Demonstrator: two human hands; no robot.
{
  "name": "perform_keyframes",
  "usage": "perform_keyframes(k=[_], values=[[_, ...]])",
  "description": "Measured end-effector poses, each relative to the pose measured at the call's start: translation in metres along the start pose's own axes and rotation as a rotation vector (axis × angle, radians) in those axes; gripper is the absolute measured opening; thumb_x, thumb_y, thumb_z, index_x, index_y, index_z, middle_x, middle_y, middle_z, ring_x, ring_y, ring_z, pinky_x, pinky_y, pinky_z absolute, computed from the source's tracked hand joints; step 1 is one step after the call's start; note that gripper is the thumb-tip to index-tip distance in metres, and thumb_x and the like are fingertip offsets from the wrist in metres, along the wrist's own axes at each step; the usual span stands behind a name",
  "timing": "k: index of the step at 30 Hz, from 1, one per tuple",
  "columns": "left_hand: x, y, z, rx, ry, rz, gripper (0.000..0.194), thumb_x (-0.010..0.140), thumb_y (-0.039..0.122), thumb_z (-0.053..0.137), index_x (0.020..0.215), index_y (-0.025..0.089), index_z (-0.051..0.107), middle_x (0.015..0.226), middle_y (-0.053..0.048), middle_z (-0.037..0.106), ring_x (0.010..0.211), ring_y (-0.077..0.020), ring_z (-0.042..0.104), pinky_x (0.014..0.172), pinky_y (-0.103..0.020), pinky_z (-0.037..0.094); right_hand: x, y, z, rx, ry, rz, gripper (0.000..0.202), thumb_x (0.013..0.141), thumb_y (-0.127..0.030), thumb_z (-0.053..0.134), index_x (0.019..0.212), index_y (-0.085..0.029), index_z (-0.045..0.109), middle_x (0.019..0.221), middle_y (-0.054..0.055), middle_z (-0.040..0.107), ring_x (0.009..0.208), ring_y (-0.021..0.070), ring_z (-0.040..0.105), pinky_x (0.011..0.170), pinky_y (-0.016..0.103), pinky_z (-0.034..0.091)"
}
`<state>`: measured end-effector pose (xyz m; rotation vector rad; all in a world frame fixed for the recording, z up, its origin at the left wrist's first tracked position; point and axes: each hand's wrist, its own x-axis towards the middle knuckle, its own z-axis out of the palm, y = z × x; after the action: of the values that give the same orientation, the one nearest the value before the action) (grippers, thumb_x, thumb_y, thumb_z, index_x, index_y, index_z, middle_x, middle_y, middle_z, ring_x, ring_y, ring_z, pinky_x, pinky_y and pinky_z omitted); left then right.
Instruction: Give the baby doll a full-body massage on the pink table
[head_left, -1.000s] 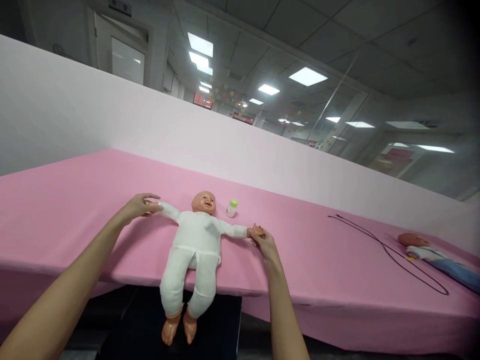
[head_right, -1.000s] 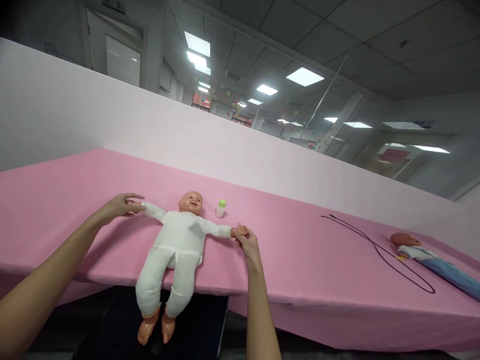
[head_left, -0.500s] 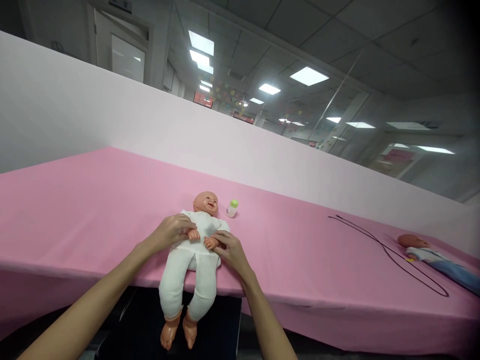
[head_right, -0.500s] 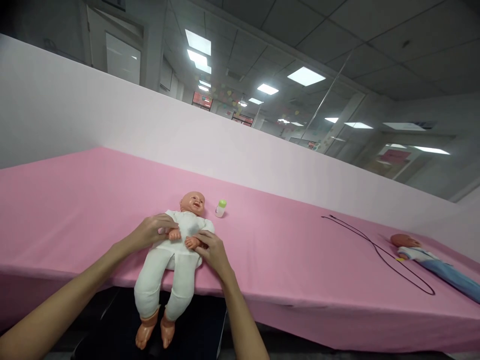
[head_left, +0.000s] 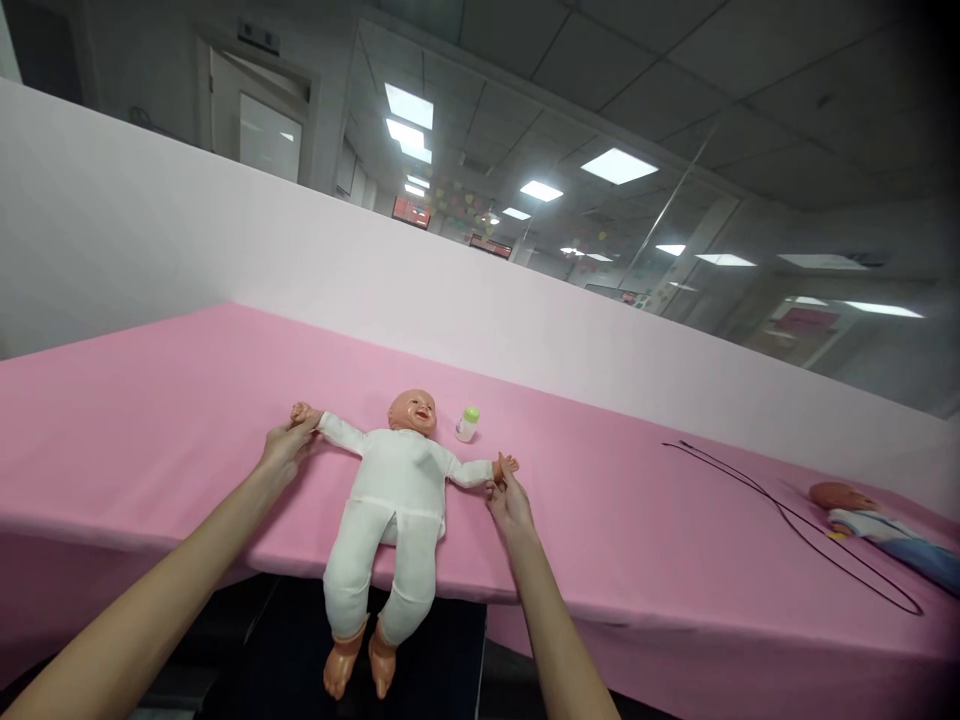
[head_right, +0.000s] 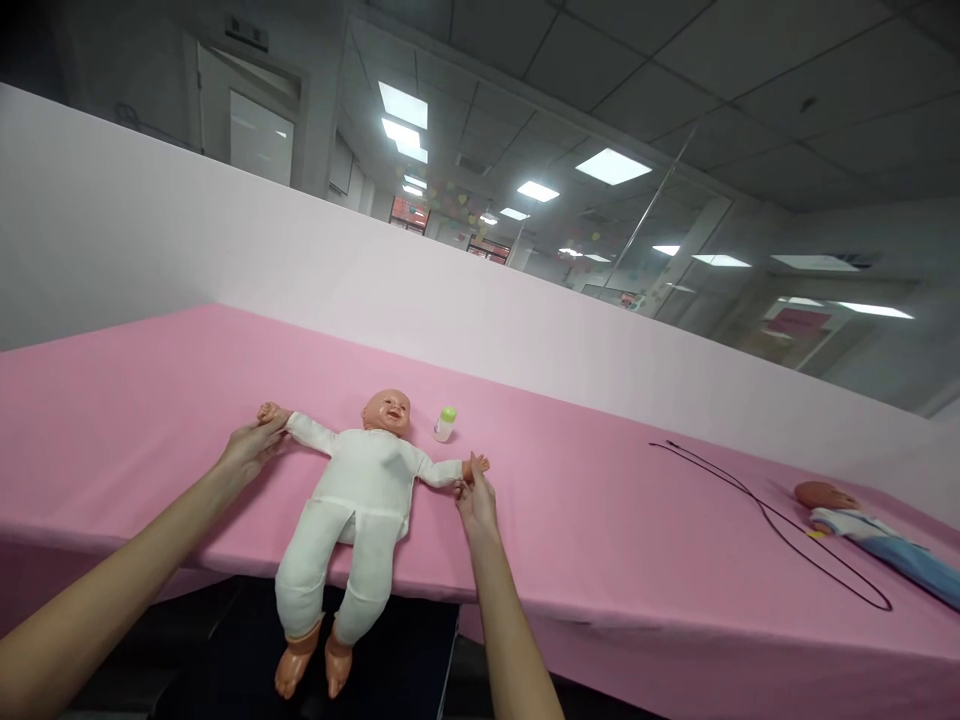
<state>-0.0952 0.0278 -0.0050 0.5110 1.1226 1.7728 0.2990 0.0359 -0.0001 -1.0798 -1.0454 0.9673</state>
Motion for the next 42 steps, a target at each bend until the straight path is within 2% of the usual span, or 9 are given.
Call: perform_keyframes(k=[3, 10, 14, 17, 21, 26, 31, 36, 42], values=[[-0.012, 0.005, 0.013, 0.111, -0.132, 0.219, 0.040, 0.063, 0.040, 0.093, 0.089, 0.016, 0.074, 0.090, -0.005, 0.074, 0.082, -0.0187, 0.068, 0.077, -0.031, 0.054, -0.013, -0.017, 0.014, -0.003, -0.003, -0.038, 0.052, 0.077, -0.063, 0.079, 0.109, -0.023, 0.072, 0.085, 0.003, 0.070, 0.058, 0.0142, 0.057, 0.056, 0.029, 0.051], [-0.056, 0.003, 0.043, 0.798, -0.659, 0.571, 0.027, 0.081, 0.045, 0.075, 0.096, 0.023, 0.082, 0.098, -0.007, 0.080, 0.086, -0.0253, 0.069, 0.074, -0.034, 0.051, -0.051, -0.028, 0.053, -0.480, -0.670, -0.412, 0.022, 0.086, -0.038, 0.080, 0.104, -0.025, 0.080, 0.113, 0.007, 0.075, 0.107, 0.0261, 0.067, 0.098, 0.040, 0.050], [-0.073, -0.003, 0.044, 0.973, -0.670, 0.683, 0.017, 0.084, 0.036, 0.070, 0.088, 0.024, 0.081, 0.089, -0.006, 0.078, 0.083, -0.0258, 0.066, 0.072, -0.035, 0.047, -0.055, -0.019, 0.055, -0.526, -0.688, -0.441, 0.020, 0.087, -0.037, 0.079, 0.105, -0.027, 0.080, 0.114, 0.007, 0.074, 0.108, 0.0262, 0.066, 0.099, 0.040, 0.050], [-0.068, -0.001, 0.042, 0.772, -0.591, 0.623, 0.021, 0.083, 0.041, 0.075, 0.093, 0.024, 0.080, 0.098, -0.007, 0.079, 0.091, -0.0269, 0.068, 0.076, -0.036, 0.050, -0.043, -0.020, 0.047, -0.387, -0.483, -0.379, 0.026, 0.086, -0.045, 0.078, 0.103, -0.025, 0.079, 0.107, 0.007, 0.076, 0.097, 0.0245, 0.068, 0.088, 0.037, 0.053], [-0.034, -0.002, 0.026, 0.239, -0.235, 0.319, 0.037, 0.070, 0.047, 0.087, 0.090, 0.020, 0.074, 0.094, -0.006, 0.075, 0.087, -0.0225, 0.069, 0.074, -0.033, 0.053, -0.018, -0.012, 0.024, -0.097, -0.019, -0.066, 0.046, 0.079, -0.064, 0.077, 0.099, -0.022, 0.073, 0.067, -0.002, 0.061, 0.054, 0.0139, 0.052, 0.050, 0.027, 0.044], [-0.001, -0.006, 0.006, -0.047, 0.094, -0.067, 0.033, 0.061, 0.030, 0.093, 0.074, 0.018, 0.065, 0.077, 0.000, 0.066, 0.068, -0.0123, 0.063, 0.066, -0.025, 0.052, -0.005, 0.003, 0.006, 0.062, 0.065, 0.042, 0.047, 0.075, -0.068, 0.077, 0.093, -0.025, 0.069, 0.056, -0.008, 0.043, 0.042, 0.0107, 0.035, 0.038, 0.024, 0.032], [-0.024, 0.001, 0.025, 0.179, -0.220, 0.281, 0.036, 0.068, 0.040, 0.090, 0.093, 0.019, 0.074, 0.097, -0.006, 0.075, 0.089, -0.0209, 0.069, 0.079, -0.031, 0.054, -0.022, -0.020, 0.023, -0.042, -0.077, -0.074, 0.043, 0.075, -0.059, 0.083, 0.097, -0.024, 0.072, 0.077, -0.001, 0.065, 0.055, 0.0115, 0.050, 0.050, 0.025, 0.042], [-0.062, 0.002, 0.047, 0.792, -0.592, 0.610, 0.023, 0.082, 0.043, 0.076, 0.094, 0.024, 0.079, 0.097, -0.004, 0.079, 0.088, -0.0251, 0.070, 0.074, -0.033, 0.048, -0.050, -0.031, 0.047, -0.374, -0.605, -0.311, 0.026, 0.080, -0.038, 0.084, 0.100, -0.024, 0.076, 0.110, 0.007, 0.075, 0.102, 0.0257, 0.068, 0.090, 0.038, 0.053], [-0.074, -0.002, 0.049, 0.992, -0.635, 0.701, 0.021, 0.086, 0.043, 0.071, 0.090, 0.024, 0.079, 0.088, -0.005, 0.078, 0.080, -0.0250, 0.067, 0.071, -0.033, 0.044, -0.055, -0.021, 0.048, -0.451, -0.648, -0.361, 0.024, 0.082, -0.034, 0.082, 0.102, -0.023, 0.077, 0.111, 0.007, 0.075, 0.102, 0.0254, 0.067, 0.091, 0.038, 0.052]])
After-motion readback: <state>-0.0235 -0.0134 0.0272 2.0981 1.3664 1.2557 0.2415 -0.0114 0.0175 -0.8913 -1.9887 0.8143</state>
